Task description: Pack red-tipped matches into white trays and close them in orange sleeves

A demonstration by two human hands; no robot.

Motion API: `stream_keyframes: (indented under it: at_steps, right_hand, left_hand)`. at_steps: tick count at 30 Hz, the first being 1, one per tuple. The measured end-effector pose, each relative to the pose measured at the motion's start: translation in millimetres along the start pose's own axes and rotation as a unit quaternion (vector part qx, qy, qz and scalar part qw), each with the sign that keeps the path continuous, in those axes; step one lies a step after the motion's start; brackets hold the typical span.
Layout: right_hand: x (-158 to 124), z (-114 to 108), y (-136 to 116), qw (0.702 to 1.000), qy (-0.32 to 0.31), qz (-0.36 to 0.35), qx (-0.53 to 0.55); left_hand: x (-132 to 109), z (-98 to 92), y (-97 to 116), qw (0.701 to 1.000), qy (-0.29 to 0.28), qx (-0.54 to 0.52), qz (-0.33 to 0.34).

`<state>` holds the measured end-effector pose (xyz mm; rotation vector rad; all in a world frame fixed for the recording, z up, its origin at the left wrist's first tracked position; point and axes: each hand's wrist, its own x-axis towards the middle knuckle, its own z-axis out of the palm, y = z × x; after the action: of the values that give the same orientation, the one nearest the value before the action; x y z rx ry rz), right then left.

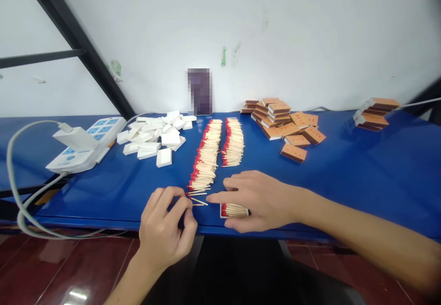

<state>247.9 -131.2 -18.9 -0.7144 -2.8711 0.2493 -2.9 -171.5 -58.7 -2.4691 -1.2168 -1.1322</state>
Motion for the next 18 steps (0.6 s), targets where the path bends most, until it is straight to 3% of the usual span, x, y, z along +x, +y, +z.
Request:
stream_keyframes:
  at_steps: [18]
  right_hand:
    - [0.5, -6.8, -4.4, 0.999, -0.039, 0.002, 0.022]
  left_hand:
    - [-4.7, 3.6, -3.3, 0.999, -0.005, -0.014, 0.041]
